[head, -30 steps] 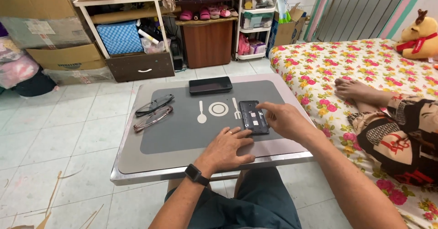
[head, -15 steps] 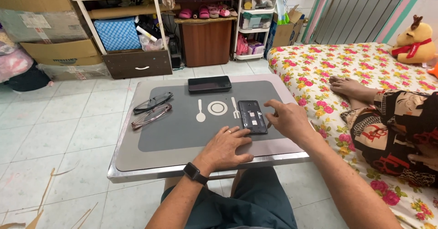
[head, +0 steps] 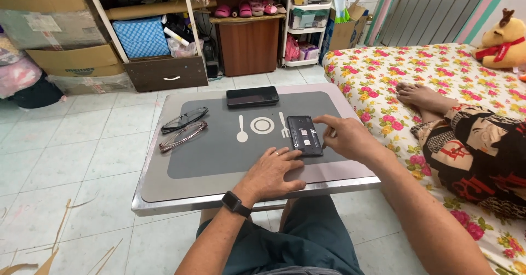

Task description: The person uses a small screwdriver to remove screws from the back of a disassembled mobile phone placed on a gray mat. The person continues to unscrew multiple fasteners around the device's frame.

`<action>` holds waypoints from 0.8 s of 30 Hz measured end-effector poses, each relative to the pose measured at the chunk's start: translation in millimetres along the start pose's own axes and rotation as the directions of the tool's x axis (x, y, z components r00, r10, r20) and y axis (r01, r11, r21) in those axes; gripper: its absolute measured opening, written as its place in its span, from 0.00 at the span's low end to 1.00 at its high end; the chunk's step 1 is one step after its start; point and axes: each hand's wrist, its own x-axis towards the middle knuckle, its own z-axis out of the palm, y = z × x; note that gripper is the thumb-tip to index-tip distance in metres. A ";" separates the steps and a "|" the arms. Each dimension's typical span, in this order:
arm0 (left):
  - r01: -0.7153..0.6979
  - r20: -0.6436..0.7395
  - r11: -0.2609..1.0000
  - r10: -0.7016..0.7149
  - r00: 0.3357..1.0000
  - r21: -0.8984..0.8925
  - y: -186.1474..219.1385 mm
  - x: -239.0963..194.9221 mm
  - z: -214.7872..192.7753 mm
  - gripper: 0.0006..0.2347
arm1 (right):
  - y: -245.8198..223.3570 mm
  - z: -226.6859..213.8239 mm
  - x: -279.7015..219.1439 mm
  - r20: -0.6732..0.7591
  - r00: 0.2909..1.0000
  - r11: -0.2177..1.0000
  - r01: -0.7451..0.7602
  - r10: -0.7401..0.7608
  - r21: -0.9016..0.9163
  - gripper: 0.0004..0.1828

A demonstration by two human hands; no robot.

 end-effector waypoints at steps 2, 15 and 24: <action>-0.002 -0.006 1.000 0.002 1.000 -0.007 0.4 0.5 0.6 0.28 | 7.7 3.5 1.5 -0.036 0.999 0.999 -0.003 0.002 -0.045 0.27; 0.004 -0.002 1.000 -0.004 1.000 -0.002 3.6 -1.5 -4.9 0.27 | 20.8 13.1 5.4 -0.122 0.990 0.997 0.075 -0.078 -0.027 0.23; -0.016 -0.025 1.000 0.016 1.000 -0.005 -2.0 0.7 -2.4 0.27 | 26.1 21.1 7.5 -0.165 0.966 0.979 0.188 -0.199 -0.080 0.29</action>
